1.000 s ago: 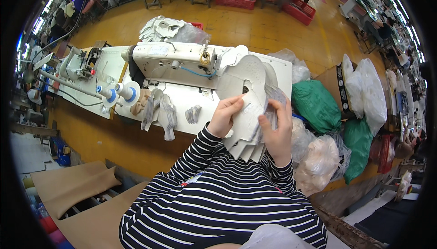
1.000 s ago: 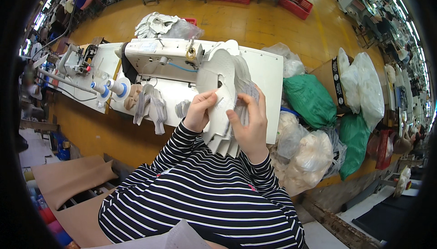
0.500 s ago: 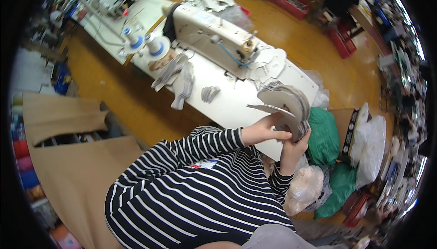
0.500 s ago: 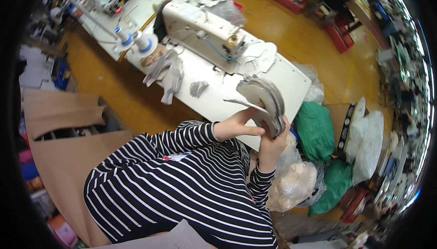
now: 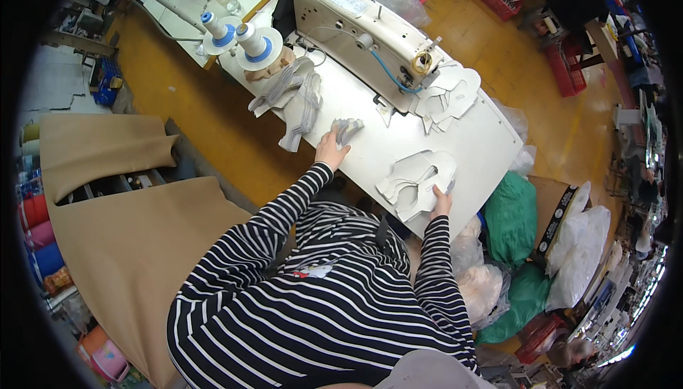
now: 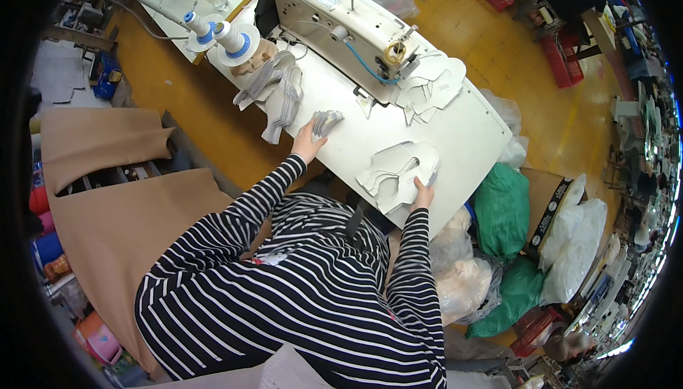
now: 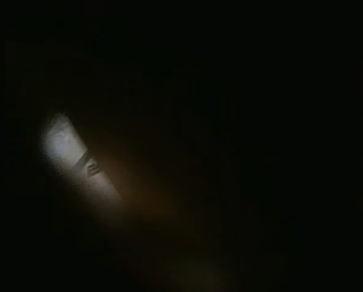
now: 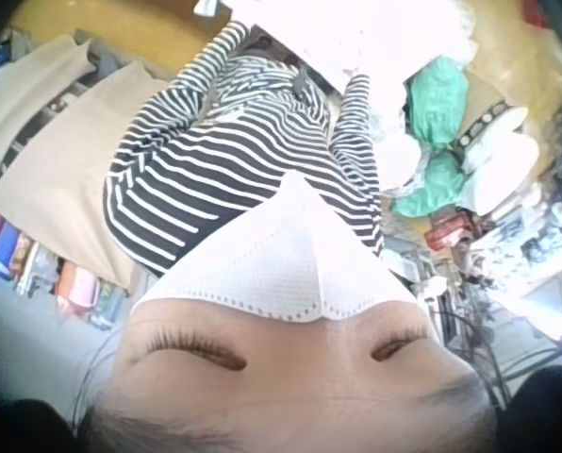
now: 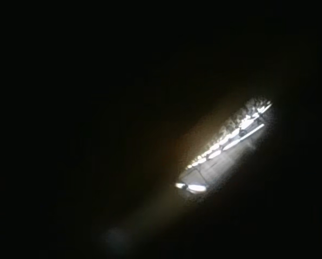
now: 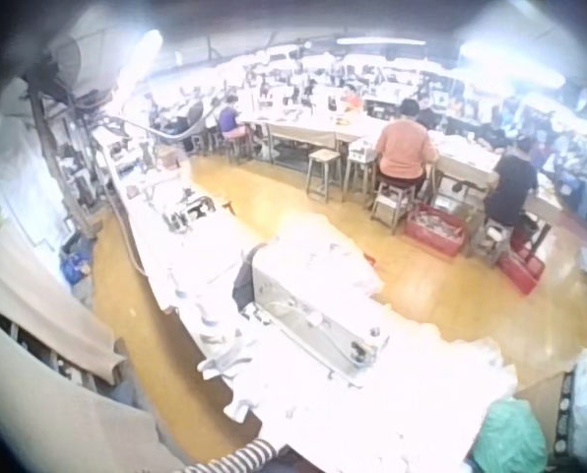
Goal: The person repeatedly picks up small white fabric pieces from a table, aligns and stacks them by hand, and places the stacks back on the table. The person occasionally moves stacks aside to access more pieces and continues the sorting cycle.
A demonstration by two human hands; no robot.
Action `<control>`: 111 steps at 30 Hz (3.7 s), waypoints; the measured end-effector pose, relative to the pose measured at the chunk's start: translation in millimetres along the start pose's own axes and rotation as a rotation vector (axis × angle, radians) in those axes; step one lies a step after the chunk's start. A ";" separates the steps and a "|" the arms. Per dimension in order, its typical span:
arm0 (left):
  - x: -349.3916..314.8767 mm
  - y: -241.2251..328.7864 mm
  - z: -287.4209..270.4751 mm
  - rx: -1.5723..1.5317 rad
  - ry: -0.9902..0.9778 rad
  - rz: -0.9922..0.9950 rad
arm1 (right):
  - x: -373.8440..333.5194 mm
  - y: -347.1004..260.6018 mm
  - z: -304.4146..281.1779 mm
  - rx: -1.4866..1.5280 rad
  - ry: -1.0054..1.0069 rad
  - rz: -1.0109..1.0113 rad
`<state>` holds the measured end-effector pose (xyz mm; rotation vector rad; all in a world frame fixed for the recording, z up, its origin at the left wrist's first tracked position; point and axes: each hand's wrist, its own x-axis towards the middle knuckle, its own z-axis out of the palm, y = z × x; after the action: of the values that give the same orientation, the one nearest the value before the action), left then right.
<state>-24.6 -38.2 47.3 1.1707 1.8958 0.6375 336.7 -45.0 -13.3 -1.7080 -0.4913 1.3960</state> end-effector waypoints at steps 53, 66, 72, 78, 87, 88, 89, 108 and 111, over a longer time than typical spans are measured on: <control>25.5 -29.3 1.1 -1.189 -0.155 -0.379 | -35.5 -14.1 108.9 0.264 0.106 0.170; 10.4 -6.6 15.5 -1.465 -0.486 -0.485 | -22.3 -3.1 85.9 0.328 0.126 0.080; 7.8 1.0 16.0 -1.289 -0.553 -0.526 | -26.3 -8.9 86.8 0.275 0.172 0.073; 0.8 -6.2 17.9 -1.326 -0.672 -0.699 | -62.4 -13.7 55.5 0.465 0.120 0.058; -4.4 14.1 30.5 -1.176 -0.776 -0.782 | -86.8 -2.6 40.0 0.418 0.220 0.127; -4.1 16.4 34.0 -1.116 -0.768 -0.766 | -81.3 -3.7 45.0 0.385 0.229 0.120; -4.2 18.7 37.4 -1.091 -0.780 -0.714 | -73.9 -5.4 51.3 0.364 0.224 0.104; -6.5 89.8 152.4 -0.829 -0.762 -0.679 | -99.5 -9.4 -57.7 0.661 0.467 0.040; -17.6 102.7 184.1 -0.847 -0.742 -0.693 | -122.1 -13.3 -83.8 0.586 0.518 0.011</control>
<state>183.8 -7.0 29.0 0.1137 1.0651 0.4347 381.0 -159.1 71.1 -1.4896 0.2034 0.9196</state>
